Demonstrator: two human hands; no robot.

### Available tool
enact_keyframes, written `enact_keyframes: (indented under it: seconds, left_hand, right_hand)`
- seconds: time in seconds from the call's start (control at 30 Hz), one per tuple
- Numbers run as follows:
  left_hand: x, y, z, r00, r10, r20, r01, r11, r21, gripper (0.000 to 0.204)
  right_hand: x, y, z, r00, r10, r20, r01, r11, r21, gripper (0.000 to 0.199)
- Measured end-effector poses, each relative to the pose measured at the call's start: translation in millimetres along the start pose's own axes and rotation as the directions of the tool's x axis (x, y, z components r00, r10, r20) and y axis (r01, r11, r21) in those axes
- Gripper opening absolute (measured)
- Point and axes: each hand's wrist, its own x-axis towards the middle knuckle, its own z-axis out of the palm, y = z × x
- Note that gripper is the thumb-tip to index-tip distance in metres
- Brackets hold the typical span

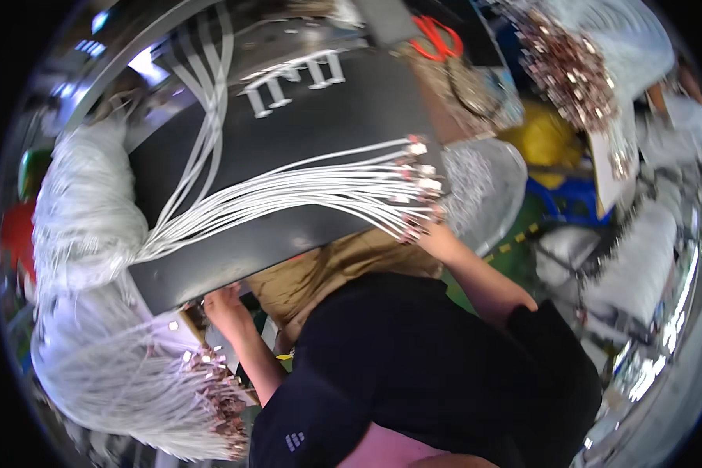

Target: Processing bundles of white electrical wires by feeding them into a semi-automated machine for crimping or connector assembly.

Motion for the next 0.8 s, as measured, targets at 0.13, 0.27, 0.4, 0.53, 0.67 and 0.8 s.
enact_keyframes:
  seconds: [0.13, 0.27, 0.4, 0.53, 0.67, 0.8]
  left_hand:
    - [2.7, 4.6, -8.7, 0.997, -0.034, 0.072, 0.033, 0.999, 0.010, 0.018]
    - [7.6, 9.5, -17.9, 0.990, -0.094, 0.105, 0.091, 0.995, 0.040, 0.019]
    - [7.0, 14.4, -7.8, 0.993, -0.113, 0.031, 0.111, 0.992, 0.055, 0.019]
    - [-19.6, 6.7, 31.7, 0.998, 0.007, -0.057, -0.003, 0.997, 0.077, 0.034]
    - [-70.8, -0.9, 78.5, 0.984, 0.081, 0.157, -0.148, 0.863, 0.482, 0.048]
    - [-81.2, 41.9, 121.3, 0.570, 0.504, 0.649, -0.811, 0.471, 0.347, 0.035]
  right_hand:
    - [7.6, -19.4, 5.0, 0.992, -0.127, -0.020, 0.129, 0.981, 0.143, 0.033]
    - [10.7, -21.4, 1.7, 0.972, 0.233, 0.005, -0.232, 0.966, 0.113, 0.034]
    - [10.2, 0.8, 1.4, 0.986, -0.160, 0.037, 0.160, 0.987, -0.016, 0.036]
    - [15.7, -3.7, 25.5, 0.980, 0.174, -0.092, -0.169, 0.984, 0.065, 0.028]
    - [17.1, -81.5, 53.6, 0.883, 0.133, 0.450, -0.073, 0.986, -0.149, 0.035]
    - [34.7, -184.9, 24.4, 0.627, -0.430, 0.650, 0.297, 0.903, 0.311, 0.026]
